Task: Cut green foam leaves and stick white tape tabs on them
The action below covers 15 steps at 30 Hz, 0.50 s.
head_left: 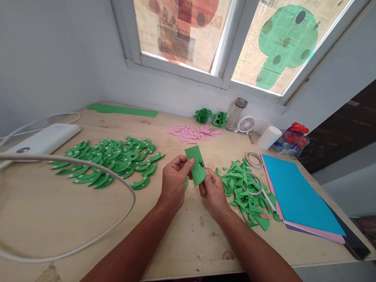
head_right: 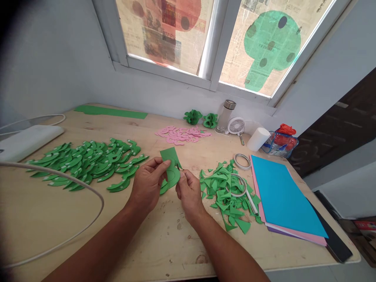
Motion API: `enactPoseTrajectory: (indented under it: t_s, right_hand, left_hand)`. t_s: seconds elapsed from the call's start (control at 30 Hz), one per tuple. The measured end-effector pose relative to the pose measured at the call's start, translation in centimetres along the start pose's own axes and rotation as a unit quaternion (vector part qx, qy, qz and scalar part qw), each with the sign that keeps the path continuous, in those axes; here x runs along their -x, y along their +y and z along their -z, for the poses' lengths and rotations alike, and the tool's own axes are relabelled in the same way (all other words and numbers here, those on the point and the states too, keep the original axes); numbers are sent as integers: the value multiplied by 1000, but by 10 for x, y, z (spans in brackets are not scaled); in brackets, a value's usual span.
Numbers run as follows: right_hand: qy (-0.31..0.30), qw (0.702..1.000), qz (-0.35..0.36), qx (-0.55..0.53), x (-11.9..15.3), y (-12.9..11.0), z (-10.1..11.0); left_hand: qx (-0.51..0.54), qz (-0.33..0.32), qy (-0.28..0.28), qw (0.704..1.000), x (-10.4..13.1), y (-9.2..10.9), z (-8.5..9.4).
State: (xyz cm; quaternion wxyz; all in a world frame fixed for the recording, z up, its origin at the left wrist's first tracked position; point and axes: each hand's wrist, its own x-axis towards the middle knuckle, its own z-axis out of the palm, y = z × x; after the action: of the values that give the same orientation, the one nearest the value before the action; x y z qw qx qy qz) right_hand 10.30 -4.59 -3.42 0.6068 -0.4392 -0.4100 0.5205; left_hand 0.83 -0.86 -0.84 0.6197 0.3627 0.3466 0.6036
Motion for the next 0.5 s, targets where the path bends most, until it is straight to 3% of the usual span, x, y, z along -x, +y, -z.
enactPoseTrajectory:
  t_s: [0.2,0.5]
  right_hand:
    - [-5,999,8,47,1,-3,3]
    - [-8,997,-19,70,-1,-4,5]
  left_hand:
    - [-43,-22,11,999,-6,4,5]
    - [-105,-15,-29,994,-5,15,4]
